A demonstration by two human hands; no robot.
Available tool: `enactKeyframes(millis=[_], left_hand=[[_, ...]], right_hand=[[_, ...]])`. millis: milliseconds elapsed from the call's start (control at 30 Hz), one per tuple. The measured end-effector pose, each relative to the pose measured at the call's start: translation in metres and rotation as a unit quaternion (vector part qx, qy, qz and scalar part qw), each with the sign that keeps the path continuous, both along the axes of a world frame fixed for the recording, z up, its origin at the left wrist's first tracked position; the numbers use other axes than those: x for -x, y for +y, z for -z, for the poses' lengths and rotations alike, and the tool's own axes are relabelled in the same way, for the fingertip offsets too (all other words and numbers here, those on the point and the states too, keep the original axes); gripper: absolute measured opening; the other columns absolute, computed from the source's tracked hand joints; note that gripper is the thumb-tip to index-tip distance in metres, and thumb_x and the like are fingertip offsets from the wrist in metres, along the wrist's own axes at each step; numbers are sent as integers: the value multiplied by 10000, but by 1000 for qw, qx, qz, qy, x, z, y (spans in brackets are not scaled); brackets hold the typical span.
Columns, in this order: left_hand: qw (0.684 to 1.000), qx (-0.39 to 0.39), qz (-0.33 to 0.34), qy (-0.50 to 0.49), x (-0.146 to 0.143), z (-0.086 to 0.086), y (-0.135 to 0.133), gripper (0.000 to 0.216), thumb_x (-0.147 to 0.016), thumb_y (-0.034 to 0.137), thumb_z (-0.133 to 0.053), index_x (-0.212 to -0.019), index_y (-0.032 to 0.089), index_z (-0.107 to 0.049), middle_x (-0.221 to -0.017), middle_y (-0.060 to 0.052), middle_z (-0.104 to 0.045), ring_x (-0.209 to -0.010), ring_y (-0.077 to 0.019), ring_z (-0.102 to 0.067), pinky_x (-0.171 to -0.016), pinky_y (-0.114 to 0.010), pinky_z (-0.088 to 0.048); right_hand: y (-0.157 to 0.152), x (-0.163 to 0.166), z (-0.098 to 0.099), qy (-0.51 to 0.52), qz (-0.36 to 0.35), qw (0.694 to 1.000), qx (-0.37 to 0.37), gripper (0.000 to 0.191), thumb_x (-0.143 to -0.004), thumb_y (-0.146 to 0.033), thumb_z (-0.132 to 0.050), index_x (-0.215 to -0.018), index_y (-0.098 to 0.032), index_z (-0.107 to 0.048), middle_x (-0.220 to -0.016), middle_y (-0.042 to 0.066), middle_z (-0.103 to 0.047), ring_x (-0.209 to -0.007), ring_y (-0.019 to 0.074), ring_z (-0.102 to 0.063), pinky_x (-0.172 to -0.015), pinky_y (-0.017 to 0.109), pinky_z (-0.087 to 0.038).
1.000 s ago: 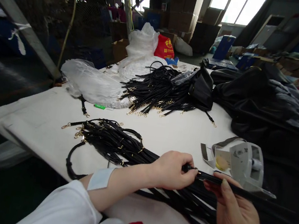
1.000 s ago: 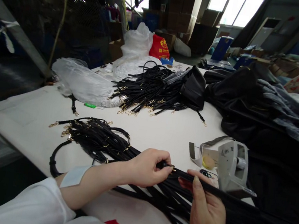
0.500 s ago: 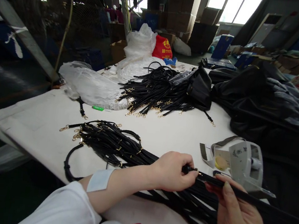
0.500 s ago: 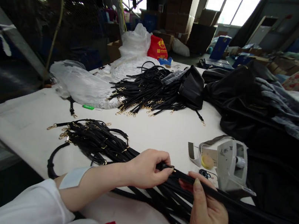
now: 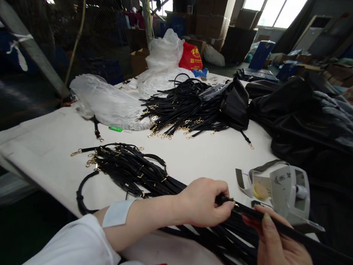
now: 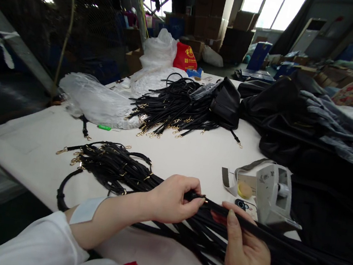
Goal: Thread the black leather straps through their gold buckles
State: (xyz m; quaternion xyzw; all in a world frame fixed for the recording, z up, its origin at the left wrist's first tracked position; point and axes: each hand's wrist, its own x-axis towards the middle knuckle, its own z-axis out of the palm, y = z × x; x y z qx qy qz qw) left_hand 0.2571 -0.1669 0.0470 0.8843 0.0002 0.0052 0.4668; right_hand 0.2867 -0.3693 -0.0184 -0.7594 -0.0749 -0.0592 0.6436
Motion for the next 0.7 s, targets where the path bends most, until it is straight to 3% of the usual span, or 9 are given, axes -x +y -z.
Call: enactKeyframes(millis=[200,300,433,567,700], left_hand=[[1000,-22,-3,-1,1,-1,0,141,-816,340,-590,-775,207,-575,-556,45,-502,-515,-112,-417,-546,-250,-301],[999,-46,-15,-8,2,2,-4,150,-810,341,-590,-759,207,-549,-573,38,-515,-532,-121,-424,-562,-260,-303],[996,-80,-16,-31,5,5,-12,149,-824,331,-570,-764,201,-529,-618,13,-552,-572,-141,-454,-569,-271,-306],[999,-21,46,-14,8,-1,-14,137,-832,330,-601,-846,194,-591,-626,21,-579,-557,-126,-488,-562,-248,-350],[996,49,71,-15,7,0,-8,262,-790,355,-717,-966,175,-648,-774,-4,-669,-622,-117,-540,-586,-224,-404]], right_hand=[[1,3,-8,-28,-6,999,40,285,-899,-438,-682,-1075,-224,-751,-996,54,-792,-895,248,-747,-841,364,-587],[4,8,-12,-90,-18,992,88,216,-912,-390,-672,-1048,-245,-757,-976,29,-792,-917,230,-743,-864,334,-576],[9,13,-13,-124,-21,986,109,193,-916,-371,-657,-1016,-241,-758,-948,38,-790,-874,230,-739,-814,334,-584],[6,5,-18,-7,-6,1000,-13,248,-933,-395,-604,-961,-203,-757,-942,59,-770,-917,251,-717,-868,375,-569],[-3,-12,-30,-1,16,986,-165,195,-878,-252,-595,-996,-208,-743,-1027,60,-737,-1037,242,-675,-1050,413,-464]])
